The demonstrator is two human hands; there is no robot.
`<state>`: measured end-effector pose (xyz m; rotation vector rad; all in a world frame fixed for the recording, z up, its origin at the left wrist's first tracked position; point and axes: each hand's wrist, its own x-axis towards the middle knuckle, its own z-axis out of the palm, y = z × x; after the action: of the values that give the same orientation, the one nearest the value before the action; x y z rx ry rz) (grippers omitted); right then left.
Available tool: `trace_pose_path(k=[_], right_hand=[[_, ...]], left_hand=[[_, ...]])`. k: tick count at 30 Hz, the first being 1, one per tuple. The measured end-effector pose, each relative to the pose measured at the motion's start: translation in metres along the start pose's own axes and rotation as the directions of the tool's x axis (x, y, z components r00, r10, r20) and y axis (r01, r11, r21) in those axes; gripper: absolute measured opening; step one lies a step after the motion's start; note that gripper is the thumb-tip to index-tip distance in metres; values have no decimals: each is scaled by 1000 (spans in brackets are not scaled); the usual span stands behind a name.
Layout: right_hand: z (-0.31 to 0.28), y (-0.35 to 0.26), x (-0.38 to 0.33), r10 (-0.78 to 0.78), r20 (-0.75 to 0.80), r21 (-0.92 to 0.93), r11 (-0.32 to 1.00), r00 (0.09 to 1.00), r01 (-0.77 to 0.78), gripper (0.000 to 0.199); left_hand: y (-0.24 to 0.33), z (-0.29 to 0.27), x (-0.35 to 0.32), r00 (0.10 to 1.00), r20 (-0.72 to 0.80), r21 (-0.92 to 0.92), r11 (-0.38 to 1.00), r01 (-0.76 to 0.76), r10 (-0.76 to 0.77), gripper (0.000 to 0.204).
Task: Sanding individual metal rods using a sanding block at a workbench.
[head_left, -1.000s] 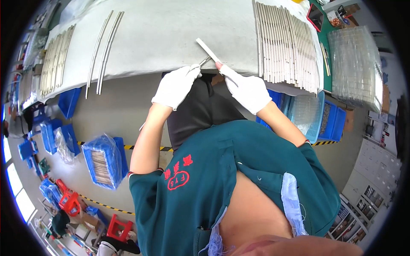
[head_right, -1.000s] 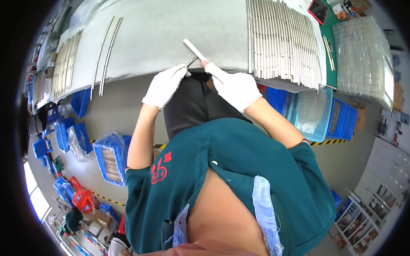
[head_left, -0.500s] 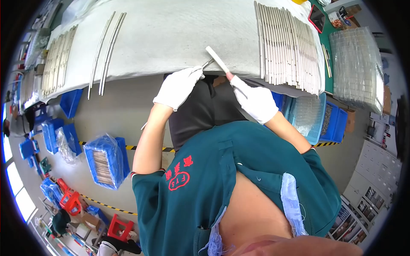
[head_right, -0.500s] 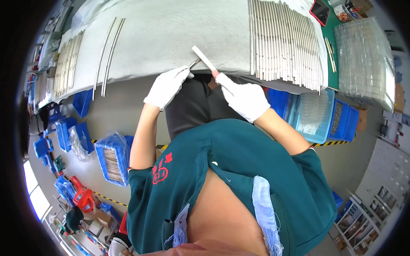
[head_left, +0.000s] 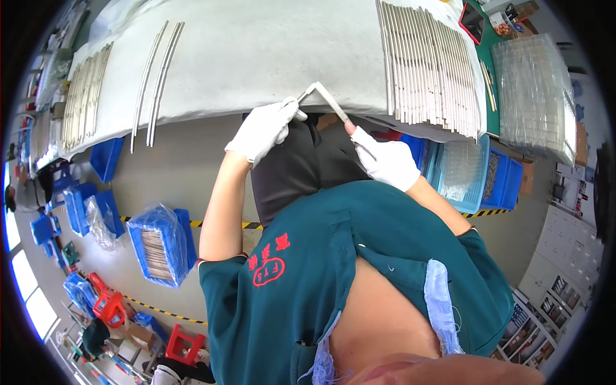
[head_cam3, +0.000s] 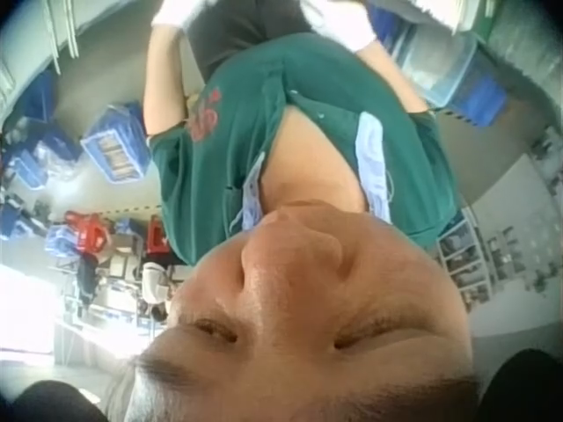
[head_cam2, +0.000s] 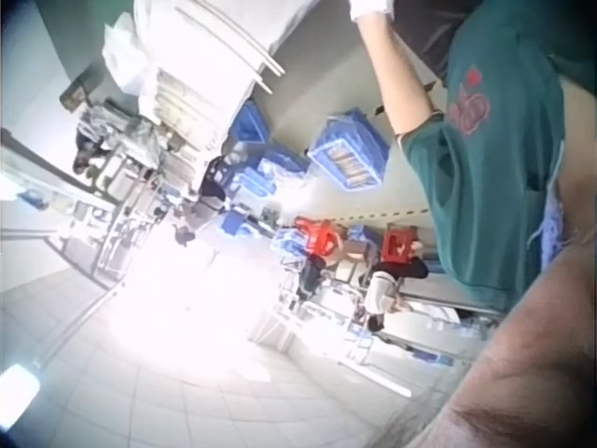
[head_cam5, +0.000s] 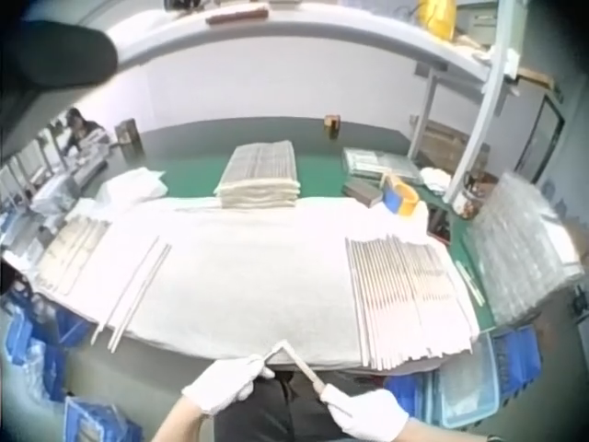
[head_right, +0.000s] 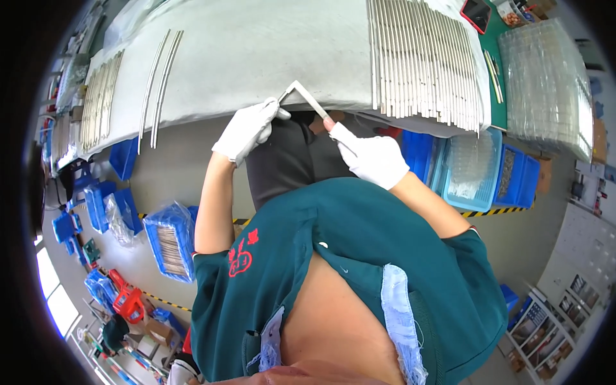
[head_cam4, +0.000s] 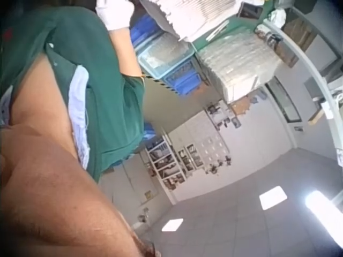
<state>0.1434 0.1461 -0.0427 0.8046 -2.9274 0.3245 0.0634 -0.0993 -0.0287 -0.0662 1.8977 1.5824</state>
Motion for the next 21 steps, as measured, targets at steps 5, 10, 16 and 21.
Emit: trace_pose_path(k=[5, 10, 16, 21], right_hand=[[-5, -11, 18, 115, 139, -40, 993, 984, -110, 55], [12, -12, 39, 65, -56, 2, 998, 996, -65, 48], [13, -3, 15, 61, 0, 10, 998, 998, -61, 50], [16, -8, 46, 13, -109, 20, 1000, 994, -11, 55]], left_hand=[[4, 0, 2, 997, 21, -28, 997, 77, -76, 40], [5, -2, 1, 994, 40, -59, 993, 99, -97, 41], [5, -2, 2, 984, 101, -160, 973, 164, -149, 42], [6, -4, 1, 988, 93, -86, 988, 129, -121, 41]])
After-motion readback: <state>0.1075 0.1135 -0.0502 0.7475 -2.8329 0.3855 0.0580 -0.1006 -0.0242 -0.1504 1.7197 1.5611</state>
